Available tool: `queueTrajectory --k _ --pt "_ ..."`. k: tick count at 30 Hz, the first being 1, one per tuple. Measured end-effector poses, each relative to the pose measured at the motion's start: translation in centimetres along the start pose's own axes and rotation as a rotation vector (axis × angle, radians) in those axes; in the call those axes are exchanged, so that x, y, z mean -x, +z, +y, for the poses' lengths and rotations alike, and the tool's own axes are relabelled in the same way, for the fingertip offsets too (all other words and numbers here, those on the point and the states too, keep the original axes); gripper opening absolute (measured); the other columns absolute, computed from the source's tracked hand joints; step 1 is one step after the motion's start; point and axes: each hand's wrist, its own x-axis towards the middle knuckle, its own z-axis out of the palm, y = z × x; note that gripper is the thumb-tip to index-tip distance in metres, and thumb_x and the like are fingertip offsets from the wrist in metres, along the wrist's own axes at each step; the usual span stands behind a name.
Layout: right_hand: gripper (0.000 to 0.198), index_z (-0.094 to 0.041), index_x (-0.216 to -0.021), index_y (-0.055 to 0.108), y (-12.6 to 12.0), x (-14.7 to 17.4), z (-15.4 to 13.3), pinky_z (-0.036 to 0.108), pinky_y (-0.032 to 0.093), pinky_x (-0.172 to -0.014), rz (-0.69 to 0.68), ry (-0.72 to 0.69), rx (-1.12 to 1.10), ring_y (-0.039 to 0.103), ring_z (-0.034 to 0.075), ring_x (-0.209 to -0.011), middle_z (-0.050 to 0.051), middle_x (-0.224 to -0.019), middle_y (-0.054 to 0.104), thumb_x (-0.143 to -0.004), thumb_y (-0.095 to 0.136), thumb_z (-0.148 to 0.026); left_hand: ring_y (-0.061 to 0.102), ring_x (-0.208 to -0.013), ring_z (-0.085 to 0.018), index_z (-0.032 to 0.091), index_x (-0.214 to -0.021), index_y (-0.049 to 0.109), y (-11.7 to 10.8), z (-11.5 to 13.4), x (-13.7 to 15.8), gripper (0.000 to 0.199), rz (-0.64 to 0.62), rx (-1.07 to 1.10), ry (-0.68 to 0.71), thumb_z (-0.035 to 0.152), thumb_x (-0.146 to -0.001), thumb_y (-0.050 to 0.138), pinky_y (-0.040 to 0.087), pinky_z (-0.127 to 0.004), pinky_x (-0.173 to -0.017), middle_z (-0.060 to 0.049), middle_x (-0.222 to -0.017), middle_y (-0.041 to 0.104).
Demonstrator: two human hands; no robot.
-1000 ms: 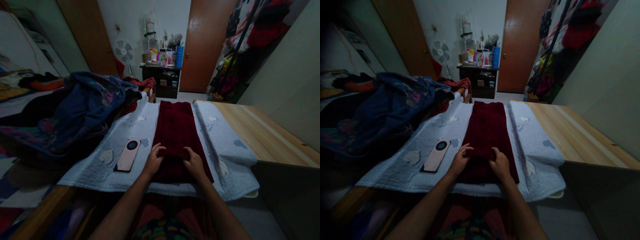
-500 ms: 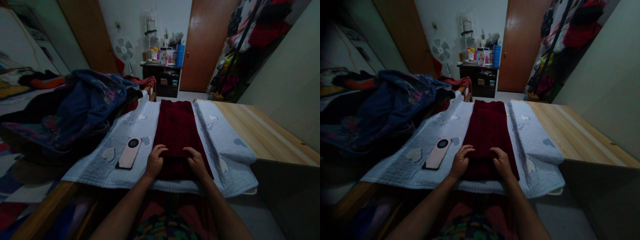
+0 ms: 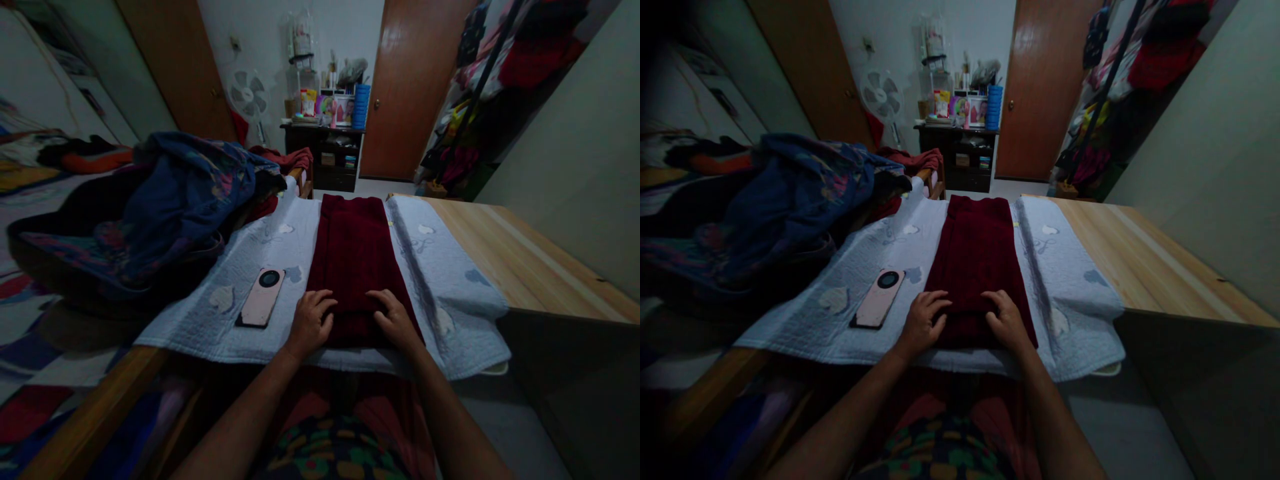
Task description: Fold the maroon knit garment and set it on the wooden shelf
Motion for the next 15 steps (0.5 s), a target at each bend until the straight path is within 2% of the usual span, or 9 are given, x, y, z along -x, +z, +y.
queueTrajectory --k 3,5,9,11,15 --pt "0.047 -0.023 -0.115 0.062 -0.5 -0.1 -0.1 0.034 0.041 -0.093 -0.028 0.031 -0.09 0.053 0.021 -0.101 0.004 -0.105 0.056 -0.071 0.047 -0.016 0.046 -0.121 -0.024 0.024 -0.113 0.062 -0.4 1.0 0.1 0.032 -0.083 0.052 0.062 0.02 -0.081 0.06 0.035 -0.045 -0.105 -0.005 -0.13 0.056" --pt "0.042 -0.024 -0.118 0.06 -0.9 -0.1 -0.1 0.034 0.04 -0.095 -0.04 0.089 -0.205 0.052 0.021 -0.104 0.004 -0.111 0.057 -0.078 0.047 -0.023 0.043 -0.125 -0.024 0.024 -0.119 0.058 -0.5 1.6 0.0 0.037 -0.129 0.08 0.092 0.026 -0.082 0.061 0.032 -0.045 -0.108 -0.006 -0.133 0.054" --pt "0.041 -0.023 -0.12 0.058 -1.3 -0.2 0.3 0.032 0.045 -0.079 0.049 0.258 -0.404 0.056 0.019 -0.085 0.003 -0.096 0.062 -0.09 0.038 -0.044 0.047 -0.123 -0.023 0.024 -0.125 0.054 -0.3 2.6 -0.8 0.043 -0.227 0.082 0.133 0.035 -0.085 0.061 0.031 -0.045 -0.108 -0.007 -0.131 0.056" --pt "0.042 -0.022 -0.114 0.061 -1.4 -0.3 0.4 0.03 0.045 -0.072 0.111 0.282 -0.452 0.056 0.018 -0.08 0.004 -0.089 0.061 -0.091 0.038 -0.048 0.05 -0.12 -0.024 0.024 -0.124 0.055 -0.1 3.0 -1.3 0.042 -0.269 0.056 0.128 0.037 -0.084 0.061 0.034 -0.044 -0.105 -0.007 -0.128 0.057" --pt "0.036 -0.021 -0.106 0.061 -1.6 -0.4 0.4 0.03 0.047 -0.071 0.183 0.293 -0.525 0.059 0.018 -0.082 0.006 -0.091 0.063 -0.087 0.046 -0.048 0.052 -0.115 -0.025 0.022 -0.121 0.055 -0.2 3.5 -1.9 0.043 -0.314 0.008 0.1 0.04 -0.083 0.062 0.038 -0.043 -0.1 -0.009 -0.122 0.059"
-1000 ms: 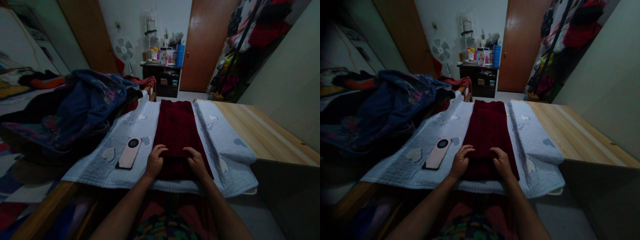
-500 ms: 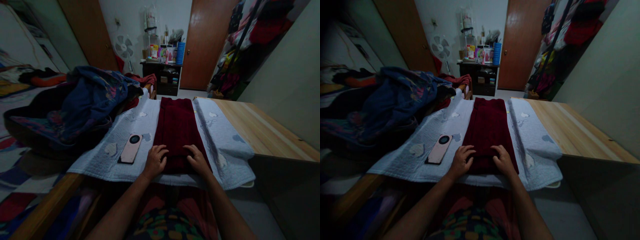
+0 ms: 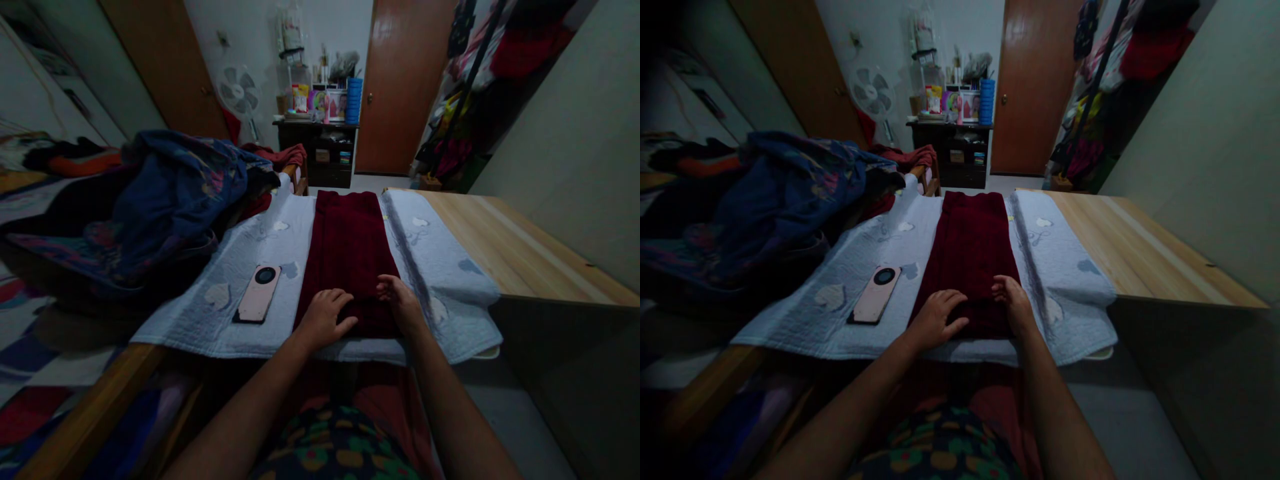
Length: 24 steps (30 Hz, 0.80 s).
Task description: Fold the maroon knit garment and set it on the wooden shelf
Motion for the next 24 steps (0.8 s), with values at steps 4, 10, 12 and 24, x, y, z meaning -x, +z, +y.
queueTrajectory --k 4,10,12,24 --pt "0.029 -0.02 -0.096 0.061 -0.6 0.8 -0.6 0.031 0.048 -0.076 -0.055 0.046 0.113 0.06 0.018 -0.083 0.004 -0.089 0.063 -0.084 0.051 -0.045 0.046 -0.123 -0.028 0.021 -0.127 0.051 -0.5 -0.3 0.1 0.071 -0.086 0.055 0.058 0.048 -0.066 0.077 0.035 -0.045 -0.106 -0.011 -0.133 0.052" --pt "0.046 -0.021 -0.114 0.058 -1.8 3.2 -0.8 0.041 0.04 -0.098 -0.292 -0.174 0.58 0.052 0.024 -0.111 0.007 -0.116 0.06 -0.07 0.069 -0.031 0.059 -0.109 -0.019 0.023 -0.113 0.061 -1.1 -1.3 0.0 0.036 -0.072 0.244 -0.011 0.017 -0.077 0.061 0.043 -0.033 -0.097 -0.005 -0.119 0.064" --pt "0.055 -0.022 -0.121 0.055 -2.1 3.4 -0.3 0.043 0.037 -0.102 -0.326 -0.218 0.648 0.047 0.025 -0.118 0.008 -0.124 0.057 -0.069 0.07 -0.027 0.062 -0.1 -0.018 0.023 -0.105 0.065 -1.2 -1.4 -0.4 0.028 -0.084 0.254 -0.057 0.015 -0.08 0.055 0.046 -0.03 -0.092 -0.003 -0.108 0.068" --pt "0.017 -0.02 -0.084 0.069 -2.0 0.9 -0.7 0.03 0.044 -0.078 -0.408 -0.162 0.69 0.057 0.017 -0.081 0.004 -0.088 0.062 -0.084 0.056 -0.03 0.065 -0.093 -0.018 0.024 -0.103 0.068 -1.4 -1.5 -1.4 0.027 -0.108 0.174 -0.207 0.026 -0.089 0.045 0.046 -0.025 -0.081 0.0 -0.098 0.072"
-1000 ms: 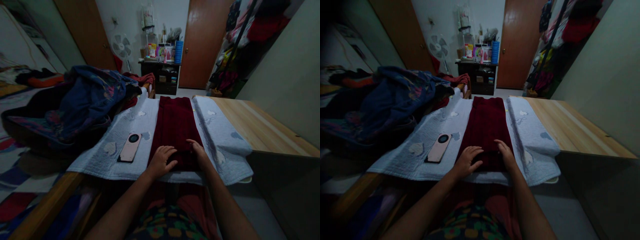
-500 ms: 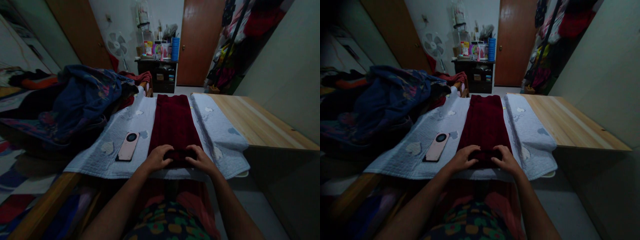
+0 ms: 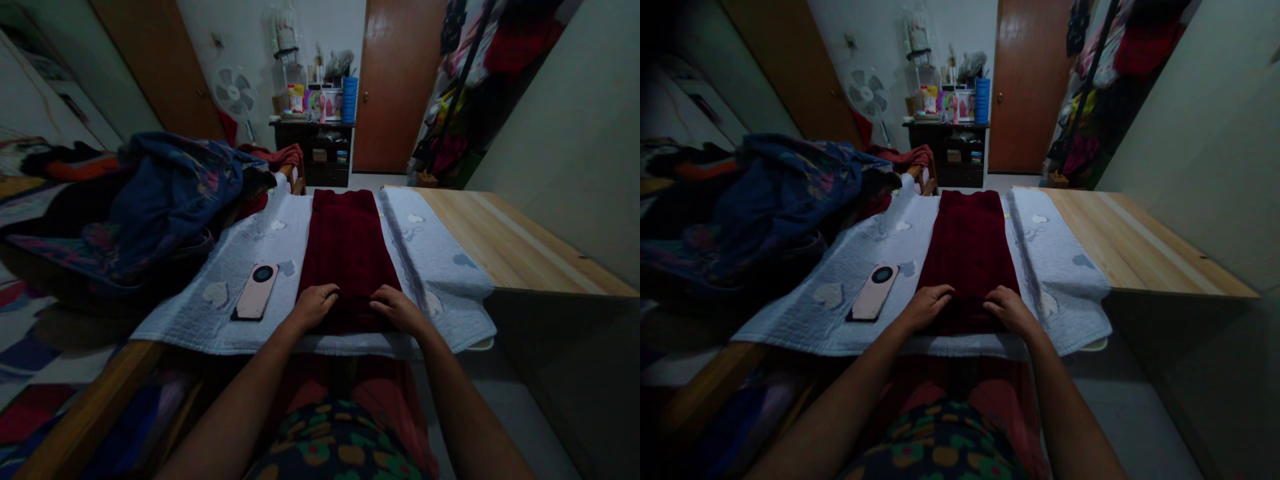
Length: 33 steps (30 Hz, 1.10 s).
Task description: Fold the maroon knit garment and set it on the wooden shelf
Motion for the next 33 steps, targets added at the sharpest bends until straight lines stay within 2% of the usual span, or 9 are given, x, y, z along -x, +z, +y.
queueTrajectory --k 4,8,15,18,20,23,25,29,33 --pt "0.017 -0.019 -0.079 0.068 -0.8 -1.1 -0.1 0.026 0.041 -0.066 -0.103 0.078 -0.086 0.055 0.015 -0.071 0.001 -0.078 0.063 -0.081 0.056 -0.031 0.064 -0.09 -0.017 0.022 -0.1 0.068 -0.3 -0.2 -0.6 0.028 0.007 0.035 -0.017 0.025 -0.09 0.042 0.046 -0.026 -0.081 -0.001 -0.096 0.072" --pt "0.022 -0.017 -0.069 0.065 -1.7 -2.0 0.2 0.023 0.033 -0.052 -0.216 0.148 -0.176 0.044 0.011 -0.056 -0.003 -0.062 0.055 -0.077 0.057 -0.036 0.064 -0.09 -0.017 0.022 -0.099 0.068 -0.4 -0.5 -0.9 0.028 0.003 0.044 -0.014 0.025 -0.089 0.043 0.046 -0.026 -0.08 -0.001 -0.096 0.072" --pt "0.035 -0.018 -0.058 0.055 -3.0 -2.5 -0.3 0.023 0.024 -0.048 -0.327 0.218 -0.281 0.029 0.008 -0.05 -0.006 -0.051 0.039 -0.074 0.057 -0.049 0.065 -0.096 -0.019 0.023 -0.103 0.069 -0.1 -0.3 -0.3 0.03 -0.011 0.011 0.019 0.022 -0.077 0.054 0.046 -0.028 -0.088 -0.001 -0.104 0.071" --pt "0.034 -0.017 -0.062 0.058 -3.1 -2.4 -0.2 0.023 0.024 -0.048 -0.319 0.257 -0.317 0.031 0.008 -0.051 -0.006 -0.052 0.042 -0.072 0.06 -0.05 0.063 -0.1 -0.021 0.023 -0.105 0.068 -0.5 0.1 0.1 0.033 -0.028 -0.006 0.026 0.025 -0.074 0.058 0.046 -0.03 -0.09 -0.002 -0.109 0.07" --pt "0.034 -0.017 -0.068 0.062 -3.2 -2.2 0.0 0.022 0.027 -0.049 -0.307 0.266 -0.354 0.035 0.008 -0.052 -0.005 -0.056 0.048 -0.072 0.06 -0.051 0.062 -0.101 -0.021 0.022 -0.107 0.067 -0.9 0.2 0.2 0.031 -0.065 0.054 0.032 0.032 -0.079 0.056 0.046 -0.03 -0.091 -0.003 -0.11 0.069" --pt "0.033 -0.016 -0.077 0.067 -3.4 -2.0 0.2 0.023 0.036 -0.057 -0.282 0.241 -0.422 0.046 0.011 -0.061 -0.001 -0.068 0.06 -0.075 0.06 -0.048 0.062 -0.101 -0.019 0.02 -0.102 0.069 -1.3 -0.2 0.1 0.041 -0.12 0.206 0.021 0.04 -0.094 0.035 0.044 -0.031 -0.094 -0.003 -0.105 0.071" --pt "0.031 -0.016 -0.081 0.069 -3.5 -1.8 0.4 0.025 0.042 -0.064 -0.258 0.226 -0.45 0.053 0.013 -0.068 0.001 -0.075 0.065 -0.076 0.06 -0.045 0.063 -0.099 -0.018 0.02 -0.099 0.07 -1.4 -0.6 -0.1 0.047 -0.133 0.259 -0.008 0.038 -0.096 0.027 0.045 -0.031 -0.094 -0.002 -0.101 0.072" --pt "0.028 -0.018 -0.092 0.071 -3.4 -1.6 0.6 0.029 0.047 -0.075 -0.208 0.208 -0.416 0.06 0.016 -0.079 0.001 -0.085 0.069 -0.077 0.06 -0.039 0.061 -0.1 -0.019 0.022 -0.102 0.067 -0.7 -1.2 0.0 0.025 -0.122 0.216 0.013 0.031 -0.085 0.051 0.045 -0.031 -0.093 -0.002 -0.105 0.069" --pt "0.024 -0.022 -0.096 0.07 -2.7 -1.6 0.6 0.029 0.047 -0.076 -0.134 0.15 -0.266 0.061 0.017 -0.082 0.001 -0.093 0.07 -0.079 0.057 -0.032 0.059 -0.098 -0.019 0.022 -0.107 0.061 0.6 -0.9 0.8 0.033 -0.043 0.134 0.083 0.028 -0.075 0.066 0.046 -0.031 -0.088 -0.003 -0.107 0.062"
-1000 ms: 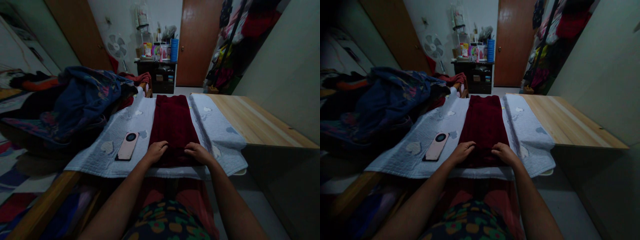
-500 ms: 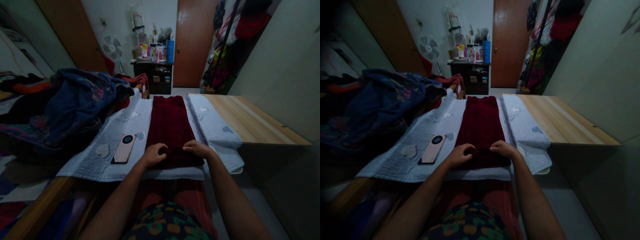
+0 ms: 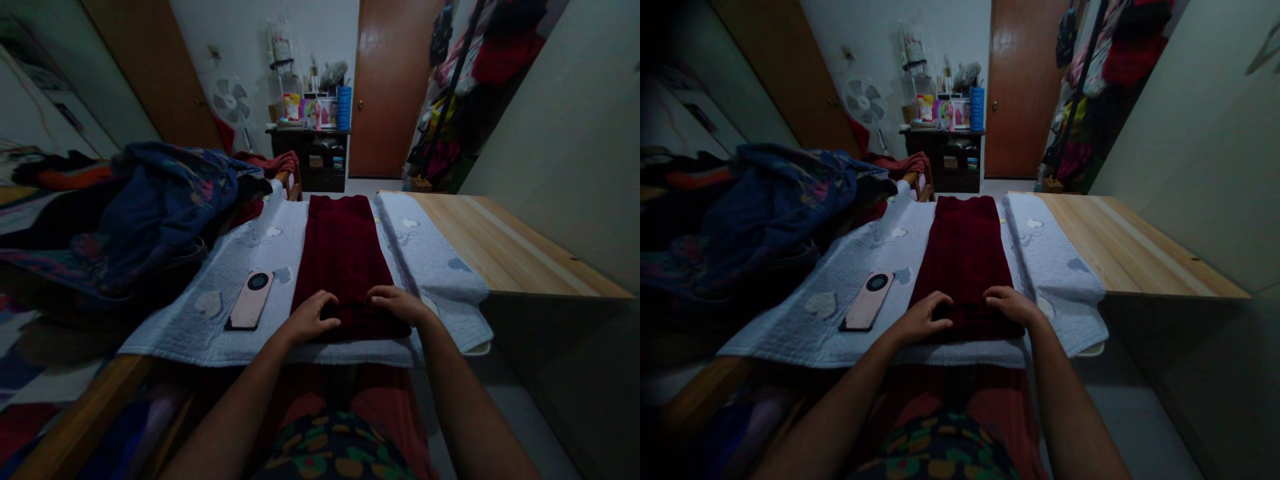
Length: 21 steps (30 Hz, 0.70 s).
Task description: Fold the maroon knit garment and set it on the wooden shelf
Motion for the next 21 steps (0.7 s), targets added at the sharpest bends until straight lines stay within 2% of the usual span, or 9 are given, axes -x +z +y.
queueTrajectory --k 4,6,10,12,15,18,21 --pt "0.021 -0.02 -0.09 0.069 1.0 -0.5 -0.3 0.03 0.047 -0.072 0.064 -0.022 0.14 0.061 0.018 -0.078 0.003 -0.087 0.069 -0.082 0.052 -0.026 0.057 -0.096 -0.019 0.022 -0.104 0.058 0.9 0.3 0.4 0.027 0.072 -0.096 0.024 0.028 -0.079 0.065 0.046 -0.032 -0.086 -0.003 -0.103 0.059" --pt "0.021 -0.019 -0.091 0.068 1.7 -1.1 -0.8 0.031 0.046 -0.075 0.171 -0.023 0.215 0.061 0.018 -0.08 0.005 -0.087 0.068 -0.083 0.049 -0.023 0.056 -0.095 -0.019 0.022 -0.1 0.058 1.0 0.4 0.2 0.017 0.068 -0.134 0.031 0.027 -0.084 0.059 0.045 -0.032 -0.087 -0.003 -0.1 0.06" --pt "0.024 -0.018 -0.101 0.066 3.3 -2.8 -1.7 0.037 0.043 -0.091 0.488 -0.155 0.369 0.058 0.022 -0.099 0.01 -0.103 0.064 -0.086 0.048 -0.021 0.056 -0.091 -0.019 0.022 -0.095 0.059 0.7 0.8 -0.5 0.011 0.052 -0.224 0.06 0.027 -0.085 0.058 0.045 -0.032 -0.084 -0.003 -0.095 0.06" --pt "0.03 -0.018 -0.112 0.062 4.2 -3.8 -1.9 0.04 0.04 -0.099 0.543 -0.24 0.412 0.054 0.024 -0.112 0.013 -0.118 0.059 -0.088 0.046 -0.021 0.056 -0.092 -0.02 0.022 -0.095 0.059 0.6 1.0 -0.7 0.014 0.074 -0.269 0.076 0.028 -0.083 0.062 0.044 -0.033 -0.084 -0.003 -0.096 0.06" --pt "0.04 -0.017 -0.128 0.054 5.6 -4.6 -1.5 0.045 0.033 -0.107 0.457 -0.293 0.473 0.04 0.026 -0.131 0.014 -0.14 0.047 -0.09 0.045 -0.024 0.055 -0.093 -0.02 0.022 -0.094 0.059 0.7 1.1 -0.6 0.016 0.108 -0.314 0.081 0.029 -0.081 0.065 0.043 -0.033 -0.085 -0.003 -0.098 0.059" --pt "0.046 -0.018 -0.138 0.045 6.7 -4.7 -0.6 0.048 0.029 -0.11 0.332 -0.242 0.529 0.032 0.026 -0.138 0.013 -0.147 0.04 -0.093 0.043 -0.03 0.054 -0.091 -0.02 0.021 -0.089 0.059 0.8 1.1 -0.3 0.012 0.104 -0.329 0.062 0.03 -0.081 0.064 0.043 -0.033 -0.083 -0.003 -0.095 0.059" --pt "0.05 -0.019 -0.143 0.038 7.2 -4.5 0.2 0.049 0.027 -0.111 0.279 -0.181 0.564 0.028 0.026 -0.141 0.012 -0.151 0.035 -0.095 0.038 -0.033 0.054 -0.087 -0.019 0.02 -0.083 0.058 0.7 1.0 -0.4 0.012 0.086 -0.334 0.034 0.031 -0.084 0.061 0.043 -0.032 -0.079 -0.003 -0.09 0.059"
